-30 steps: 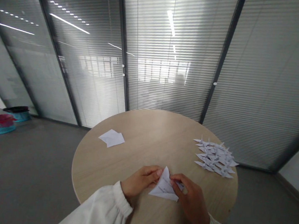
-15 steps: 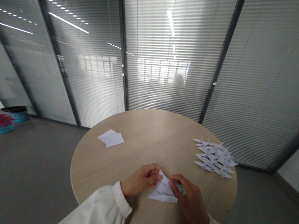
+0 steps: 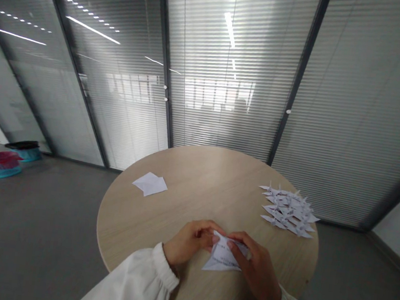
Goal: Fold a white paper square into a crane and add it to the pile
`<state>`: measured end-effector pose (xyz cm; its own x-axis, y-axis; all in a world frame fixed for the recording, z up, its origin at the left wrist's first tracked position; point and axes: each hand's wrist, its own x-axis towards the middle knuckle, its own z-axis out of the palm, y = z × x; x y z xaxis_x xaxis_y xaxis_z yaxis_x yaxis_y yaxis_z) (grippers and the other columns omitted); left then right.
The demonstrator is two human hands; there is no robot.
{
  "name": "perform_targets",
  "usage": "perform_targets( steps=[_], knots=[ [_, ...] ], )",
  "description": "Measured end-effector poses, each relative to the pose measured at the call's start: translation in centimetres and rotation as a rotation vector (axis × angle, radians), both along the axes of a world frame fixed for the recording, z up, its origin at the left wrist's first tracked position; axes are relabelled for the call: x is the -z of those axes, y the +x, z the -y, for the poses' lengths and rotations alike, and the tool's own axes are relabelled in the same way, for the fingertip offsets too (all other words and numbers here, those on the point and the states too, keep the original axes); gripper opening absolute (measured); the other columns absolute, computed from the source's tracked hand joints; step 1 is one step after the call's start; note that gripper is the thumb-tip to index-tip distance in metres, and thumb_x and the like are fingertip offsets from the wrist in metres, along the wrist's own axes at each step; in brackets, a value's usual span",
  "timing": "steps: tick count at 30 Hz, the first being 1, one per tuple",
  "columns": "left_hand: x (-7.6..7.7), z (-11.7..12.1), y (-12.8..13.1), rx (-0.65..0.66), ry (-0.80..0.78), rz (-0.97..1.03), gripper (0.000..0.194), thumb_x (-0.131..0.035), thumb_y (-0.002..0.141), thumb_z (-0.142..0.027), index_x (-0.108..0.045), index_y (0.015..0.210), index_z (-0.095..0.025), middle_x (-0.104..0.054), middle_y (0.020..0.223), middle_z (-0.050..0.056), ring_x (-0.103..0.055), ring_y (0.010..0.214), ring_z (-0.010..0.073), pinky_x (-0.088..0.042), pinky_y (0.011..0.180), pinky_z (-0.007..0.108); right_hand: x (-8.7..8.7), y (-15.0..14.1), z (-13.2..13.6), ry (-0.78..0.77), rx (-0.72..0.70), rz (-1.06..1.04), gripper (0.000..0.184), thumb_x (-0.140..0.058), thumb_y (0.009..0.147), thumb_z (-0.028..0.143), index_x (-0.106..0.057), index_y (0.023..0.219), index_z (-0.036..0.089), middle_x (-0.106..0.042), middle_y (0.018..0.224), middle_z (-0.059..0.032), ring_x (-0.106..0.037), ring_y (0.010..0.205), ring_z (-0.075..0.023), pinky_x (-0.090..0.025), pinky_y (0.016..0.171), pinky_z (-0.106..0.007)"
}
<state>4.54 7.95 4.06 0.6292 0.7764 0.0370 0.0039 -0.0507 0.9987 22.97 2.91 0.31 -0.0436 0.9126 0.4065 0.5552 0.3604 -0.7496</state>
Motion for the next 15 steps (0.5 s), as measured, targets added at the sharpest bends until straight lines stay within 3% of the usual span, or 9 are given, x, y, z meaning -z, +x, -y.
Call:
perform_targets(
  steps=[6, 15],
  knots=[
    [0.01, -0.38, 0.0, -0.136, -0.006, 0.016, 0.034, -0.072, 0.066, -0.04, -0.068, 0.084, -0.011, -0.063, 0.066, 0.003, -0.056, 0.062, 0.0129, -0.045, 0.062, 0.025, 0.6, 0.08, -0.06, -0.044, 0.104, -0.118, 0.036, -0.048, 0.086, 0.044, -0.054, 0.114, 0.023, -0.068, 0.087, -0.0036, -0.066, 0.078, -0.0183, -0.052, 0.067, -0.026],
    [-0.01, -0.77, -0.21, -0.354, 0.096, 0.012, 0.029, -0.071, 0.067, -0.034, -0.072, 0.086, -0.011, -0.071, 0.079, 0.008, -0.063, 0.072, 0.0185, -0.049, 0.07, 0.029, 0.07, -0.06, 0.0, -0.103, 0.078, -0.276, 0.045, -0.045, 0.087, 0.047, -0.04, 0.124, 0.021, -0.064, 0.091, -0.005, -0.064, 0.084, -0.0186, -0.051, 0.079, -0.032]
  ],
)
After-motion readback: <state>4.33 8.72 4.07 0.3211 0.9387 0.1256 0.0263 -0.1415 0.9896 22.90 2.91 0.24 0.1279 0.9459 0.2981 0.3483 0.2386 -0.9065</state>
